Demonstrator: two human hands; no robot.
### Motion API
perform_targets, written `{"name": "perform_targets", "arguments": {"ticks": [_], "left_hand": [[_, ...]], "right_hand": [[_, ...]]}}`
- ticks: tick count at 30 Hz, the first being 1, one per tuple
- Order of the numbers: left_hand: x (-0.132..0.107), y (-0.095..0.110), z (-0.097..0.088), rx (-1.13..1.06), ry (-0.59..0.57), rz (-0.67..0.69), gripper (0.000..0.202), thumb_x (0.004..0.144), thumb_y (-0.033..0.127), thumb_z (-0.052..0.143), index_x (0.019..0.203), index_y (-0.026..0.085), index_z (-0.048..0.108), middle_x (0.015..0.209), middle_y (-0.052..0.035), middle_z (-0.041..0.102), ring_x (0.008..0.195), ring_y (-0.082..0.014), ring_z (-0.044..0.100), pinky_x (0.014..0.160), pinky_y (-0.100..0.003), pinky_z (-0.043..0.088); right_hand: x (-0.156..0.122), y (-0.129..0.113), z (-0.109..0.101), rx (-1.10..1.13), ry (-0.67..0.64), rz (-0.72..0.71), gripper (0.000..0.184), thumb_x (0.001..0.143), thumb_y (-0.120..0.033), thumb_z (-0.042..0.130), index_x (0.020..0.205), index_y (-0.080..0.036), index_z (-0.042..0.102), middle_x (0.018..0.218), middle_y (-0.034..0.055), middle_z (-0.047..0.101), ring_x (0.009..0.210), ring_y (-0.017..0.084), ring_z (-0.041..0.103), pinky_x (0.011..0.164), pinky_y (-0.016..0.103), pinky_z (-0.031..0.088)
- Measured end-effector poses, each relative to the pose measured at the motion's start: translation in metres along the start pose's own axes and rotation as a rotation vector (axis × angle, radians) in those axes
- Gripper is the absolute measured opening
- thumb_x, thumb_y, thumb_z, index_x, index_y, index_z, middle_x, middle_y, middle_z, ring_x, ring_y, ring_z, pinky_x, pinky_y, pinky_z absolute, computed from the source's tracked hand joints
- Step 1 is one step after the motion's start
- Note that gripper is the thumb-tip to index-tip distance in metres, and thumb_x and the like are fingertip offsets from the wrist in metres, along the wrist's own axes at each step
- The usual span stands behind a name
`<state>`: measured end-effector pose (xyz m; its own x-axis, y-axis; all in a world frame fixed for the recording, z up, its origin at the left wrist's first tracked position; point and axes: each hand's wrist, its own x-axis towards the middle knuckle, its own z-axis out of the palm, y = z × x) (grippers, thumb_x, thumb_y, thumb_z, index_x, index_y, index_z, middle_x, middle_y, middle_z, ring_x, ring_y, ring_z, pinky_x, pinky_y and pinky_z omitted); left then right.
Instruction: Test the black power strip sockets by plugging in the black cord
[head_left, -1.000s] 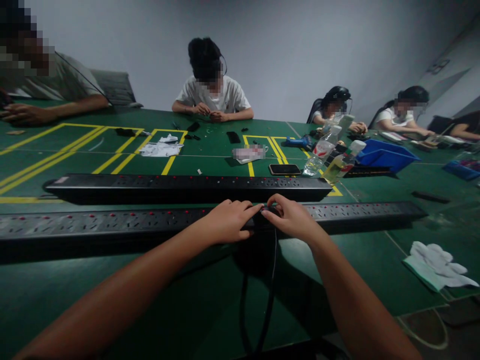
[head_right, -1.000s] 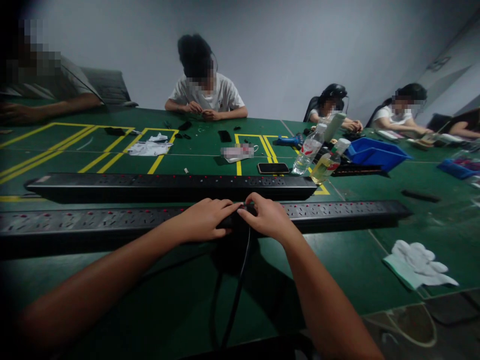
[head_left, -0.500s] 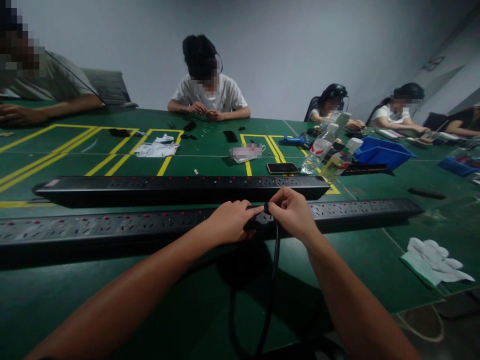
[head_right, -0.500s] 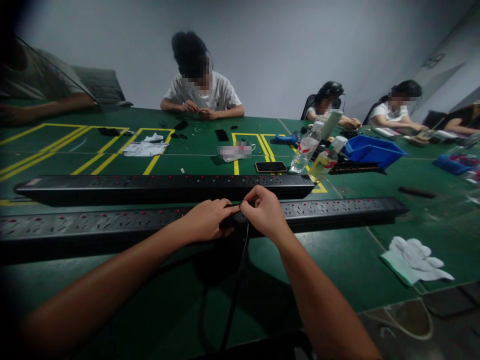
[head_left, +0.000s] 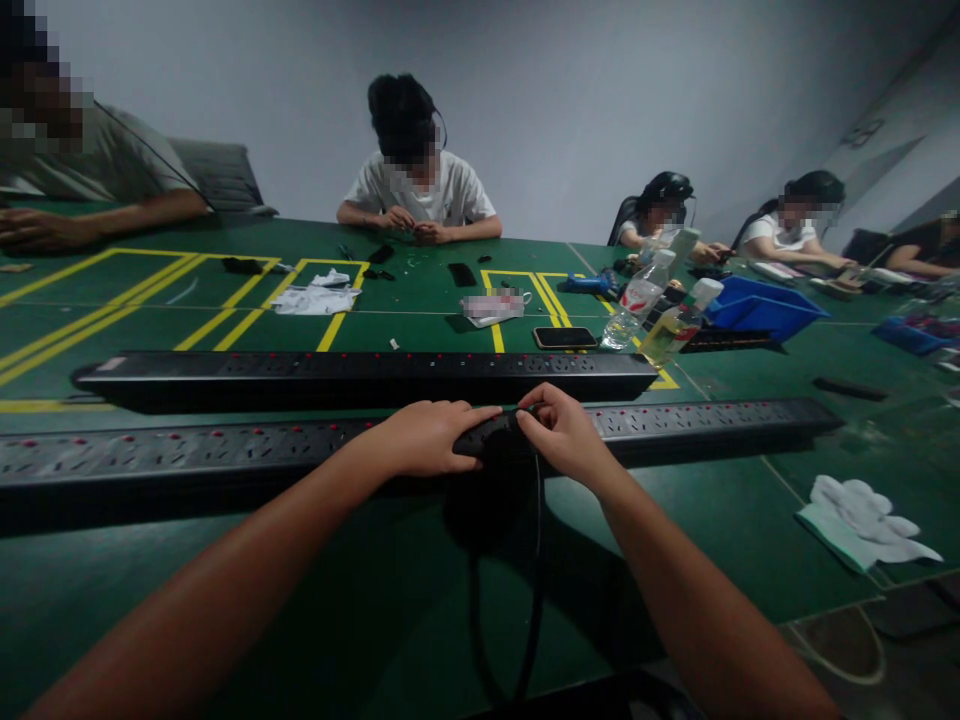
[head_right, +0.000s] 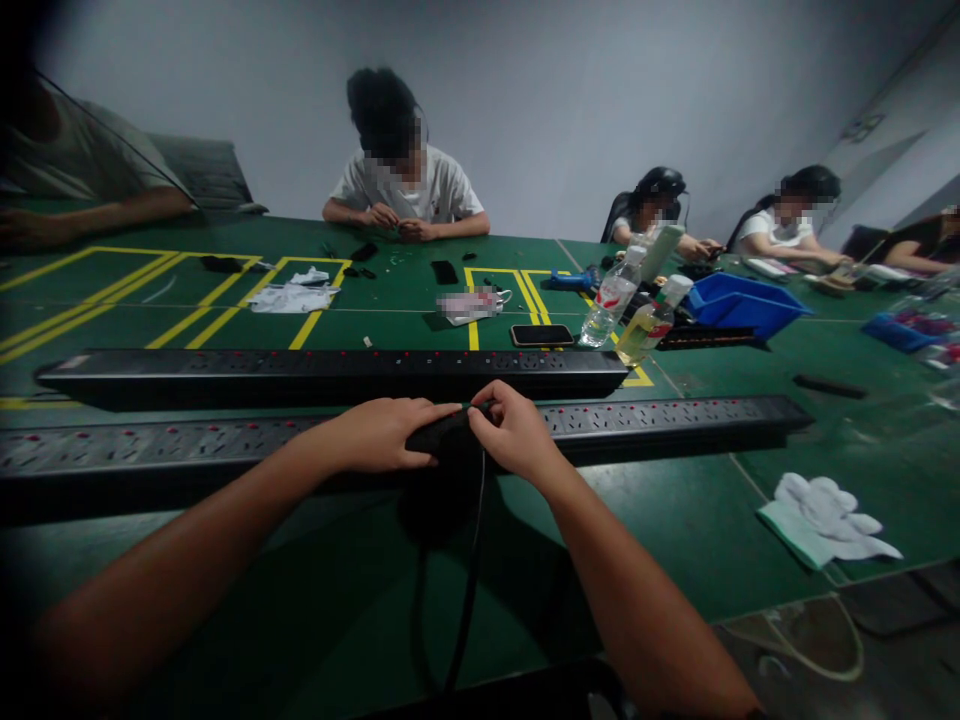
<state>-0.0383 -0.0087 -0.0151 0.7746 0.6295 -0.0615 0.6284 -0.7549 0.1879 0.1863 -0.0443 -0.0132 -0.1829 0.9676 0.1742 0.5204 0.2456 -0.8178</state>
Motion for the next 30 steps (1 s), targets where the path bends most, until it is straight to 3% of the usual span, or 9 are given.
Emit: {"name": "perform_targets", "arguments": {"ticks": [4, 10, 16, 22, 27, 30], "left_hand": [[-0.005, -0.009, 0.001, -0.061, 0.007, 0.004, 0.076, 0.081, 0.059, 0.055, 0.147, 0.032, 0.029, 0.123, -0.0051, 0.061, 0.108, -0.0266, 0.06, 0.088, -0.036, 0.045], [-0.004, -0.005, 0.001, -0.051, 0.021, -0.018, 0.074, 0.079, 0.057, 0.057, 0.145, 0.031, 0.033, 0.121, -0.0051, 0.062, 0.107, -0.0268, 0.06, 0.087, -0.036, 0.046], [-0.005, -0.003, -0.002, -0.019, 0.018, -0.042, 0.075, 0.078, 0.055, 0.058, 0.145, 0.031, 0.032, 0.12, -0.0059, 0.062, 0.106, -0.0273, 0.061, 0.084, -0.037, 0.048], [-0.005, -0.002, -0.002, -0.013, 0.035, -0.017, 0.072, 0.08, 0.054, 0.056, 0.144, 0.029, 0.033, 0.121, -0.0061, 0.062, 0.106, -0.0265, 0.061, 0.087, -0.037, 0.047], [-0.004, -0.003, 0.0, 0.002, 0.034, -0.036, 0.071, 0.078, 0.054, 0.058, 0.14, 0.026, 0.038, 0.118, -0.0074, 0.063, 0.104, -0.0273, 0.062, 0.084, -0.037, 0.048], [-0.005, -0.002, 0.001, 0.006, 0.043, -0.032, 0.073, 0.079, 0.052, 0.058, 0.143, 0.026, 0.034, 0.118, -0.0077, 0.062, 0.105, -0.0273, 0.062, 0.085, -0.037, 0.048]], "right_hand": [[0.0, -0.005, 0.006, -0.116, -0.014, -0.032, 0.016, 0.086, -0.034, 0.054, 0.09, -0.02, 0.058, 0.058, -0.0045, 0.049, 0.053, 0.012, 0.045, 0.049, 0.024, 0.028], [0.01, -0.023, 0.012, -0.379, -0.017, -0.026, 0.006, 0.079, -0.027, 0.058, 0.08, -0.021, 0.059, 0.055, -0.0035, 0.051, 0.051, 0.012, 0.044, 0.049, 0.025, 0.024], [0.021, -0.031, 0.011, -0.389, -0.084, -0.031, 0.005, 0.076, -0.025, 0.061, 0.074, -0.021, 0.059, 0.063, 0.0003, 0.059, 0.057, 0.014, 0.05, 0.051, 0.025, 0.027], [0.017, -0.029, 0.019, -0.584, 0.007, 0.027, 0.006, 0.078, -0.027, 0.058, 0.075, -0.022, 0.058, 0.061, 0.0011, 0.059, 0.053, 0.015, 0.047, 0.051, 0.027, 0.025], [0.026, -0.025, 0.019, -0.496, -0.08, -0.001, 0.011, 0.079, -0.029, 0.058, 0.071, -0.022, 0.057, 0.064, 0.0014, 0.062, 0.055, 0.014, 0.05, 0.051, 0.026, 0.028], [0.024, -0.02, 0.019, -0.479, -0.063, -0.013, 0.012, 0.08, -0.031, 0.058, 0.072, -0.022, 0.058, 0.06, -0.0002, 0.059, 0.053, 0.013, 0.048, 0.05, 0.026, 0.026]]}}
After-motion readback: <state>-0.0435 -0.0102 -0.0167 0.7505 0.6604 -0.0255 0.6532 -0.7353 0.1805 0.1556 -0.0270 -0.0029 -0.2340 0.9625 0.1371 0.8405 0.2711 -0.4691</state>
